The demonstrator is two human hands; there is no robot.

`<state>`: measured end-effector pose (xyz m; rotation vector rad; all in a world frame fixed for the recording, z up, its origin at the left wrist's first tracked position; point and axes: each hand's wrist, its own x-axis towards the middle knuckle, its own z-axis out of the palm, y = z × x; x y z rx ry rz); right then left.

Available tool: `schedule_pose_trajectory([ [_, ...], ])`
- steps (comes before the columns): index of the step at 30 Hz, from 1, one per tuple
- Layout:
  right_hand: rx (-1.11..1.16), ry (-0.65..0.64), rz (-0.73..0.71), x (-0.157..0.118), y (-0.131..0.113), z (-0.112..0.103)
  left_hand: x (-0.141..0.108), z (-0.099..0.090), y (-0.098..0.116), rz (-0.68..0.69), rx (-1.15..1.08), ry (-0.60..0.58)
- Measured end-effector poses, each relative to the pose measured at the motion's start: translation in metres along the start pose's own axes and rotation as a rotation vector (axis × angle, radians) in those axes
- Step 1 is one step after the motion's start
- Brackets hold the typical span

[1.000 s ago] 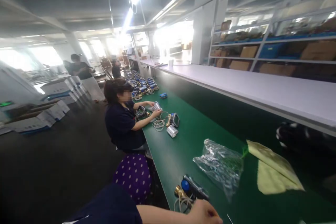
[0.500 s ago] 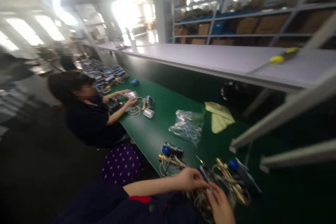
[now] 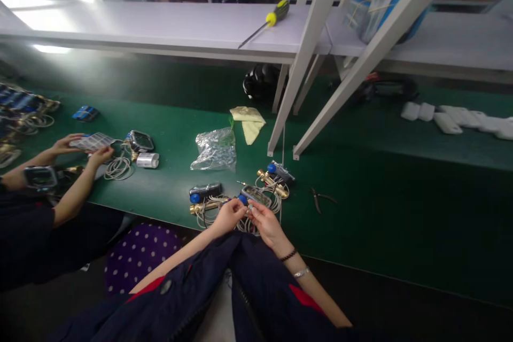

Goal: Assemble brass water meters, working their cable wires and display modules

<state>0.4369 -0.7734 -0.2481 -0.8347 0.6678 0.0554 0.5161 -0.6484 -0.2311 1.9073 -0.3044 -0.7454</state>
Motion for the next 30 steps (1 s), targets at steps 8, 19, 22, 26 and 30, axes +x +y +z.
schedule_pose_trajectory([
  [8, 0.035, -0.019, 0.028, -0.0004, -0.0012, 0.003, 0.0019, -0.0002, -0.001, -0.004, -0.001, -0.003],
  [19, 0.024, -0.02, 0.034, 0.0006, 0.0002, 0.0008, 0.0005, -0.0014, -0.0001, -0.025, -0.006, 0.022],
  [22, 0.021, -0.024, 0.031, 0.0016, 0.0016, -0.0003, 0.0001, -0.0017, 0.0014, -0.032, -0.011, 0.026],
  [26, 0.021, -0.03, 0.03, 0.0019, 0.0021, -0.0008, 0.0, -0.0017, 0.0029, -0.04, -0.014, 0.026],
  [30, 0.032, -0.029, 0.032, 0.0014, 0.0014, 0.0, -0.0005, -0.0023, 0.0042, -0.047, -0.014, 0.022],
])
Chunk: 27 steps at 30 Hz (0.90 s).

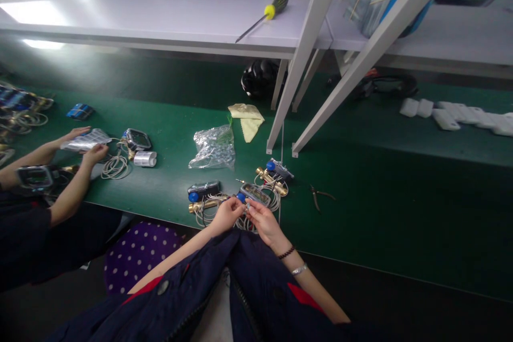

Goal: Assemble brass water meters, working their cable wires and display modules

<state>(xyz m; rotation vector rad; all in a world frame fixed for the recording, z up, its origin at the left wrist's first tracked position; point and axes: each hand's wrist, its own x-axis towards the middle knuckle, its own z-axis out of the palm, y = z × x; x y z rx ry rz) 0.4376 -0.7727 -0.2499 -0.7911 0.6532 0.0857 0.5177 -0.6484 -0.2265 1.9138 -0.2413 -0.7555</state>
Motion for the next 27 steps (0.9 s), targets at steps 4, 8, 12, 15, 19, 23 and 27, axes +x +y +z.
schedule_pose_trajectory([
  [4, 0.016, -0.005, 0.006, -0.0009, -0.0005, 0.0015, -0.0002, -0.0001, -0.0004, 0.001, 0.006, -0.003],
  [8, 0.037, -0.002, 0.015, -0.0018, -0.0006, 0.0027, 0.001, 0.001, -0.0036, 0.008, 0.011, -0.003],
  [12, 0.053, 0.004, 0.021, -0.0023, -0.0008, 0.0029, 0.0022, 0.0021, -0.0065, 0.011, 0.013, -0.01],
  [15, 0.059, 0.009, 0.017, -0.0021, -0.0005, 0.0026, 0.0017, 0.0022, -0.0066, 0.011, 0.009, -0.011],
  [19, 0.058, 0.021, 0.016, -0.0012, 0.001, 0.002, 0.0009, 0.002, -0.0059, 0.016, 0.003, -0.007],
  [23, 0.052, 0.02, 0.015, -0.0006, 0.0022, 0.0013, 0.0012, 0.0024, -0.0061, 0.014, -0.001, -0.008],
  [27, 0.043, 0.006, 0.012, -0.0009, 0.0018, 0.0006, 0.0013, 0.0025, -0.0055, 0.011, -0.003, -0.005],
])
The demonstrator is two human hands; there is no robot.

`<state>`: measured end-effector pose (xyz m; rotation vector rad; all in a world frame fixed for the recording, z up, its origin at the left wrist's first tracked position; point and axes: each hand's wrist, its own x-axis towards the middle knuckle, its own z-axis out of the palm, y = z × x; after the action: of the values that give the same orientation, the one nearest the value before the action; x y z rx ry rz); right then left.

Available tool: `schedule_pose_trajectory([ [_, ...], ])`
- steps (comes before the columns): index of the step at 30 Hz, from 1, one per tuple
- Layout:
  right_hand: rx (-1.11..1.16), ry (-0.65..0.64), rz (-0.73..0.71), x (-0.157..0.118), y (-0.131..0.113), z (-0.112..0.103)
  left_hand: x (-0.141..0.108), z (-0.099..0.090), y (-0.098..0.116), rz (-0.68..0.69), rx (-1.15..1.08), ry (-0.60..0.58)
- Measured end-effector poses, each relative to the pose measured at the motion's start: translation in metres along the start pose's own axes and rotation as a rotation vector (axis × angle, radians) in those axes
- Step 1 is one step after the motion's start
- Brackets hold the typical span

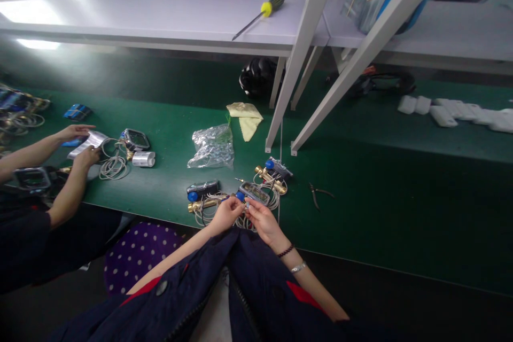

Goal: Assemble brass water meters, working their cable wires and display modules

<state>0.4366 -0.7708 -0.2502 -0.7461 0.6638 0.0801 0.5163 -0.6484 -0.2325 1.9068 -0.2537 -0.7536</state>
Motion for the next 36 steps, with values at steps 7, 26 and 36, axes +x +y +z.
schedule_pose_trajectory([
  [7, -0.022, -0.026, -0.004, 0.0, -0.001, -0.002, -0.001, -0.001, 0.002, -0.007, 0.001, -0.004],
  [26, -0.26, 0.1, -0.19, 0.006, 0.003, -0.006, 0.0, 0.001, -0.002, 0.058, -0.003, 0.01],
  [36, -0.77, 0.046, -0.413, 0.002, 0.001, -0.013, 0.002, 0.011, -0.008, -0.117, -0.093, -0.015],
])
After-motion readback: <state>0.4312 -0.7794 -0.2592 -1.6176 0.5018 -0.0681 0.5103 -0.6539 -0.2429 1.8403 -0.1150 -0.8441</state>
